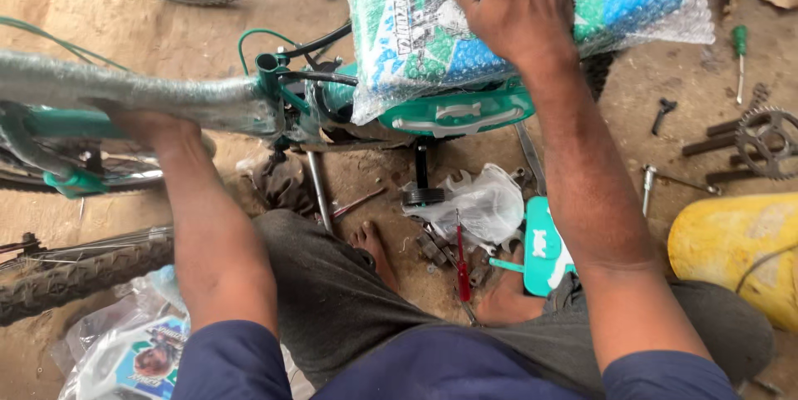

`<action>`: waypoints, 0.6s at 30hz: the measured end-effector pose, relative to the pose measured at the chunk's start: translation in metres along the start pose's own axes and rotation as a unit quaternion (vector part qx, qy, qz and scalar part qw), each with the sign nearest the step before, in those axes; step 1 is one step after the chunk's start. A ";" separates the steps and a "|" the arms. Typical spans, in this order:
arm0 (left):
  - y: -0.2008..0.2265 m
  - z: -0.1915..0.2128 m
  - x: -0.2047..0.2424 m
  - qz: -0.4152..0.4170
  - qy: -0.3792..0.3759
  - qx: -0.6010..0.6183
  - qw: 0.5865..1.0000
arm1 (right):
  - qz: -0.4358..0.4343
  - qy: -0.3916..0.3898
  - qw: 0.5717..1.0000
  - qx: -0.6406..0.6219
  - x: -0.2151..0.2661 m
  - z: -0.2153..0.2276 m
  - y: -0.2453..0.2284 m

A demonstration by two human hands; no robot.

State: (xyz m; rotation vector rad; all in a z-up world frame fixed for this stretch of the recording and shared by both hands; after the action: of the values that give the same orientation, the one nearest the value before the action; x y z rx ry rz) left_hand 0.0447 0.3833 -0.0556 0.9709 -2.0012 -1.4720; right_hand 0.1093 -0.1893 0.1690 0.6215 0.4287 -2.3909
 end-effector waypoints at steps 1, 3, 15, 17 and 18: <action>-0.004 0.001 0.000 -0.017 -0.009 0.014 1.000 | -0.013 0.005 1.000 0.000 0.010 0.007 -0.002; -0.003 -0.002 -0.006 -0.057 -0.023 0.045 0.997 | -0.032 0.018 0.999 -0.003 0.024 0.021 -0.003; 0.038 -0.149 -0.008 -0.090 -0.187 0.088 0.974 | -0.187 0.055 0.979 0.054 0.181 0.065 0.029; 0.031 -0.181 -0.002 -0.094 -0.251 0.135 0.954 | -0.223 0.045 0.973 0.040 0.214 0.069 0.040; 0.026 -0.195 -0.001 -0.106 -0.215 0.053 0.969 | -0.240 0.040 0.969 0.033 0.230 0.071 0.044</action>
State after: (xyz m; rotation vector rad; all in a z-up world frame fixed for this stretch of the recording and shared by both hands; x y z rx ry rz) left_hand 0.1796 0.2688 0.0308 1.0002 -2.3579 -1.8355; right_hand -0.0454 -0.3664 0.1007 0.7090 0.5910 -2.8551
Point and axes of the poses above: each hand's wrist, its own x-axis away from the middle knuckle, its own z-axis out of the back of the hand, y = z × x, the point moved 1 cm from there along -x, towards the middle knuckle, and after that the axes turned 12 degrees about -x, right-handed, at the moved point
